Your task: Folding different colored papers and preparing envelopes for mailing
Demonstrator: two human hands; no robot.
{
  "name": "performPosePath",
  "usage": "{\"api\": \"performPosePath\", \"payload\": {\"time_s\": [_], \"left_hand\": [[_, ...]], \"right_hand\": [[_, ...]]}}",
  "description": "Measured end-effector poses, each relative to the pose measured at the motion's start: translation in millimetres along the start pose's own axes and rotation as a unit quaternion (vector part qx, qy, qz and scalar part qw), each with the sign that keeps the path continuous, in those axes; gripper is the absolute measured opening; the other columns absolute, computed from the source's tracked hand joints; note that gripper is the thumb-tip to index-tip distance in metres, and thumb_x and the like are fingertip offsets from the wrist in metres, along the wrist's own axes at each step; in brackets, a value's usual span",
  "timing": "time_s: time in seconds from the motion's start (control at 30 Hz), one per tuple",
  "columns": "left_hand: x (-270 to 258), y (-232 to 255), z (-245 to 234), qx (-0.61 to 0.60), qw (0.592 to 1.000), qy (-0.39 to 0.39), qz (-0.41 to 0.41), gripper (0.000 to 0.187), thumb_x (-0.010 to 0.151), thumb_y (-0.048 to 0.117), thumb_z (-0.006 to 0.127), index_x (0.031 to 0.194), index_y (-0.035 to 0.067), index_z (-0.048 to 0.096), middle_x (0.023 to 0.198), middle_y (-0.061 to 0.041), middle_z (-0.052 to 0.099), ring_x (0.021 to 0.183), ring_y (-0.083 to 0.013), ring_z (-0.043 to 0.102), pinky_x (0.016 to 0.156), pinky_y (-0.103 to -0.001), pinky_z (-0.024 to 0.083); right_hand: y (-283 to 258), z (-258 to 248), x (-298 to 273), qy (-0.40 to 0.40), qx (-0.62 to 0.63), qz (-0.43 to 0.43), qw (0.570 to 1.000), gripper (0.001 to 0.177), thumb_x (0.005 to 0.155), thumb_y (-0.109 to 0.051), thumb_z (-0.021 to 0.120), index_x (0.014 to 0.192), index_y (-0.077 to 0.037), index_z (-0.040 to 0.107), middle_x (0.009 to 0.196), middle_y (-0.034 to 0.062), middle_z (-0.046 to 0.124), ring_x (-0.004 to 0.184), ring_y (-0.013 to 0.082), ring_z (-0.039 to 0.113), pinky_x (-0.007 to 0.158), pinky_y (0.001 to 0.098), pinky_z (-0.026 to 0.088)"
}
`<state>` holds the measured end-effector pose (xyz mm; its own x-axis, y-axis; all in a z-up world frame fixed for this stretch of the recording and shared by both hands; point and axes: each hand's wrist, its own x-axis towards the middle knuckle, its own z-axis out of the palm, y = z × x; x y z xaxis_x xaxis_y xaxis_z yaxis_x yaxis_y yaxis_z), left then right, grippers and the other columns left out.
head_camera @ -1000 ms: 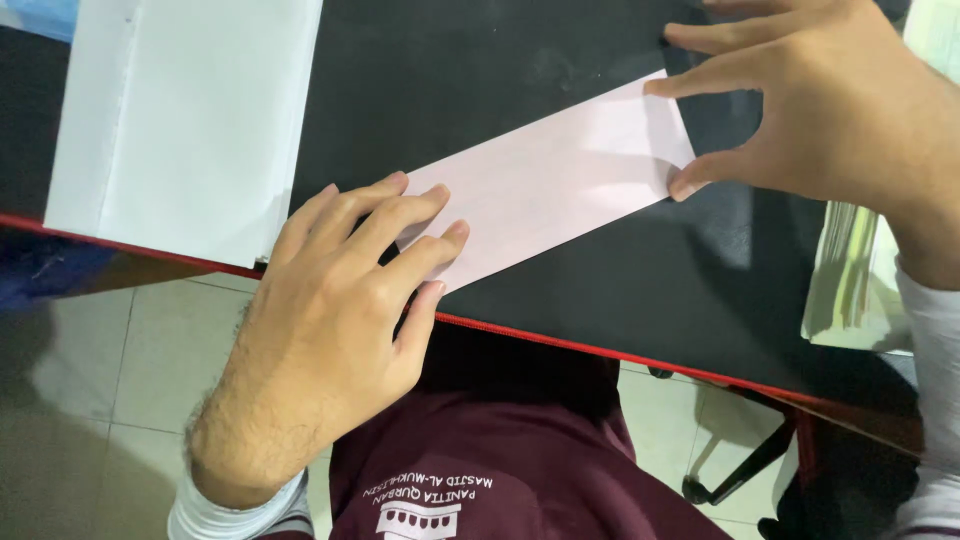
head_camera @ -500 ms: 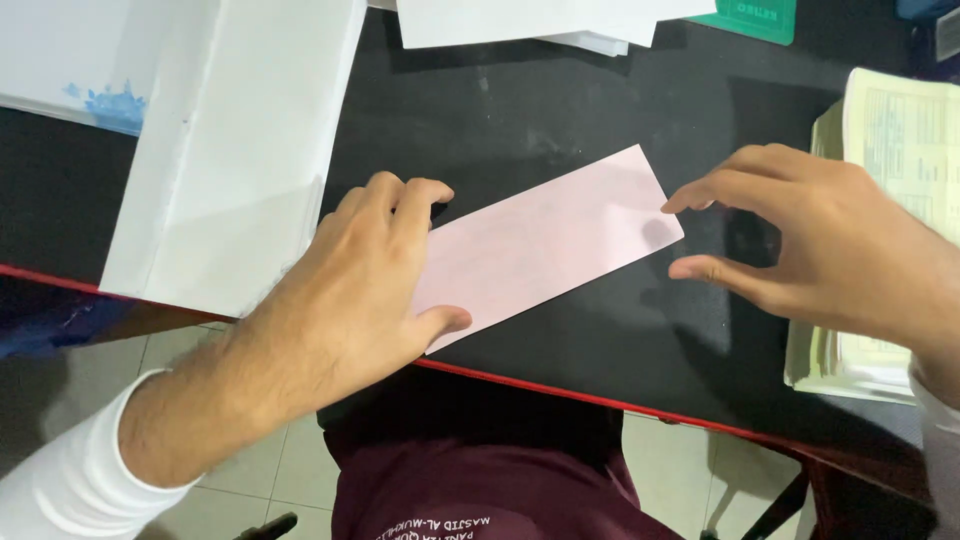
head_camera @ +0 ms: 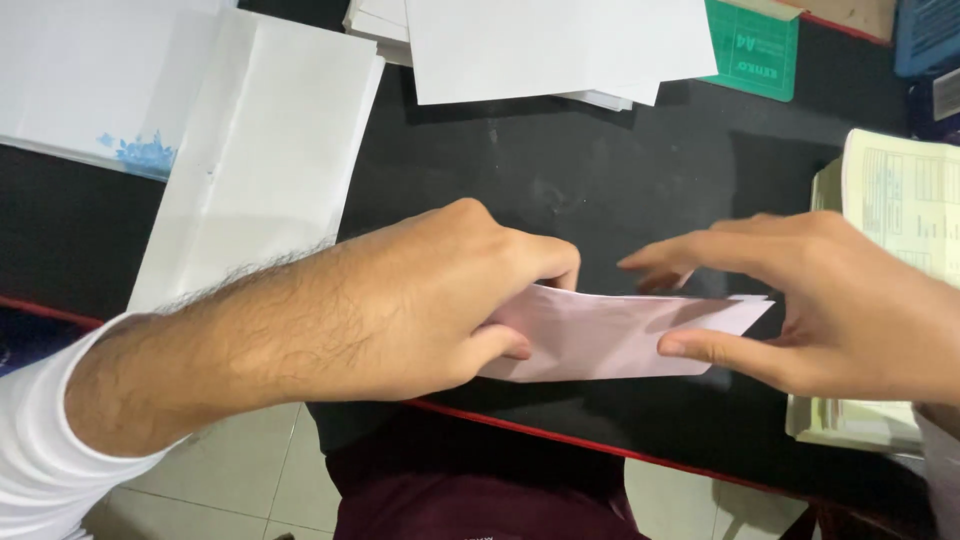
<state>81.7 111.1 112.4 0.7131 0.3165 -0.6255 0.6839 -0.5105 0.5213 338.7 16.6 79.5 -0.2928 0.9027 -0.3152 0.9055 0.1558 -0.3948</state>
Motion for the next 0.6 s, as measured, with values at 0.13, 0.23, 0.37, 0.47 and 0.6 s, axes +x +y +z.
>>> {"api": "performPosePath", "payload": {"time_s": [0.13,0.23,0.37,0.47,0.6], "left_hand": [[21,-8,-7,-0.039,0.991,0.05,0.116,0.037,0.08,0.042,0.085,0.109,0.029,0.066,0.081,0.003,0.075,0.069,-0.0135,0.068,0.06,-0.032,0.052],[49,-23,-13,-0.034,0.96,0.216,0.176,0.039,0.096,0.051,0.061,0.11,0.015,0.065,0.089,0.0,0.083,0.077,-0.0142,0.08,0.059,-0.035,0.06],[94,-80,-21,0.302,0.836,0.413,0.198,0.069,0.089,0.067,0.081,0.12,0.008,0.064,0.094,-0.007,0.071,0.087,-0.0316,0.067,0.072,-0.048,0.052],[113,-105,-21,0.487,0.729,0.471,0.103,0.065,0.075,0.073,0.078,0.108,0.018,0.064,0.088,0.006,0.068,0.086,-0.0164,0.067,0.077,-0.032,0.05],[116,-114,-13,0.512,0.68,0.508,0.13,0.037,0.063,-0.007,0.065,0.082,0.021,0.051,0.061,0.01,0.05,0.059,-0.0121,0.051,0.069,-0.027,0.045]], "right_hand": [[1,11,2,-0.08,0.146,-0.018,0.986,0.035,0.088,-0.044,0.067,0.115,-0.027,0.081,0.079,-0.0134,0.091,0.056,0.007,0.08,0.053,0.0244,0.057],[8,18,-6,-0.044,0.212,0.021,0.976,0.021,0.091,-0.035,0.072,0.09,-0.019,0.086,0.057,-0.0064,0.063,0.047,0.0086,0.042,0.042,0.0267,0.036],[6,11,-6,-0.089,0.295,0.279,0.909,0.03,0.084,-0.023,0.076,0.106,-0.016,0.094,0.087,0.0008,0.097,0.069,0.0167,0.087,0.056,0.0296,0.064],[11,13,-3,-0.076,0.381,0.365,0.846,0.047,0.082,-0.005,0.078,0.128,-0.013,0.082,0.093,0.0173,0.091,0.071,0.0324,0.082,0.058,0.0428,0.064],[26,25,-3,-0.062,0.421,0.352,0.833,0.074,0.082,-0.001,0.073,0.151,-0.023,0.059,0.096,0.02,0.083,0.073,0.0374,0.079,0.058,0.0484,0.063]]}}
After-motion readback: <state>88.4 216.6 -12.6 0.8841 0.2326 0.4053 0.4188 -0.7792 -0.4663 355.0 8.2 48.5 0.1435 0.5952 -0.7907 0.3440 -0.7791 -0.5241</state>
